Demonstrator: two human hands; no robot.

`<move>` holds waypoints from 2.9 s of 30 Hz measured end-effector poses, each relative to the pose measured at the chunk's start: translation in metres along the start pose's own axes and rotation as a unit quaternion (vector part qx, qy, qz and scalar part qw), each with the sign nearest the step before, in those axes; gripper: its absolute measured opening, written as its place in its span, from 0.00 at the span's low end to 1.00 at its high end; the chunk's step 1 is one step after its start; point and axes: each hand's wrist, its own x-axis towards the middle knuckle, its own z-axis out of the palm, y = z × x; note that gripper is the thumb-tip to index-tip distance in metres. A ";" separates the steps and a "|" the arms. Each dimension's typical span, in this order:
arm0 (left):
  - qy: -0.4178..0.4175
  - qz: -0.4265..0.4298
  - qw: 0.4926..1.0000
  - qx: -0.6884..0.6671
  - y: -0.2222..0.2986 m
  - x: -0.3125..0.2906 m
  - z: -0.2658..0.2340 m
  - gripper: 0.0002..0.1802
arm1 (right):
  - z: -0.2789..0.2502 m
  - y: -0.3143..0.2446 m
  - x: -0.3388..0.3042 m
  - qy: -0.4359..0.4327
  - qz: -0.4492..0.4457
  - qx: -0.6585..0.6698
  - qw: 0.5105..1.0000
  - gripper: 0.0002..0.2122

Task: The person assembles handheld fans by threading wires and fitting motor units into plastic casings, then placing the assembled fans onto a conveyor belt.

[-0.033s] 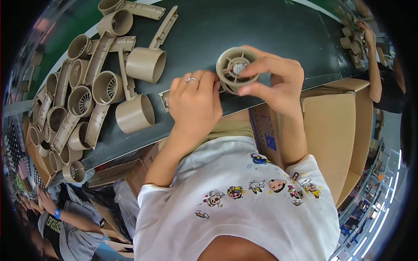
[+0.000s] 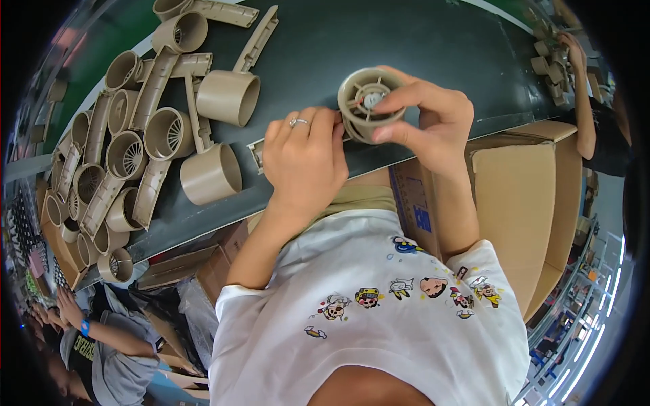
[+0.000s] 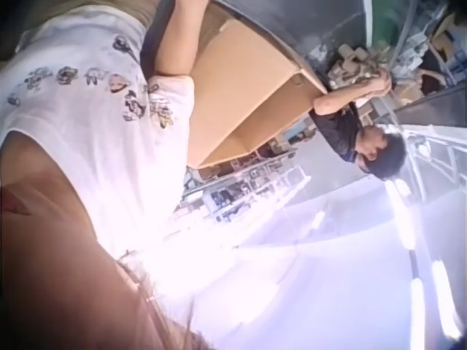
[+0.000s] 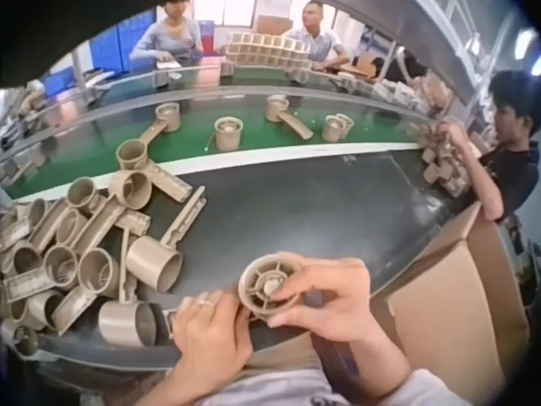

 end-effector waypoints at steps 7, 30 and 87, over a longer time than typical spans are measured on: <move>-0.051 -0.013 0.999 0.010 -0.001 0.004 -0.003 0.05 | -0.002 0.035 -0.001 -0.009 -0.043 0.158 0.986 0.13; -0.003 -0.058 0.997 -0.055 -0.015 0.001 -0.002 0.05 | -0.012 0.051 -0.002 -0.092 -0.062 0.108 0.988 0.13; 0.096 -0.380 0.869 0.302 -0.454 0.176 -0.226 0.27 | 0.046 0.053 0.147 0.005 -0.082 -0.073 0.994 0.06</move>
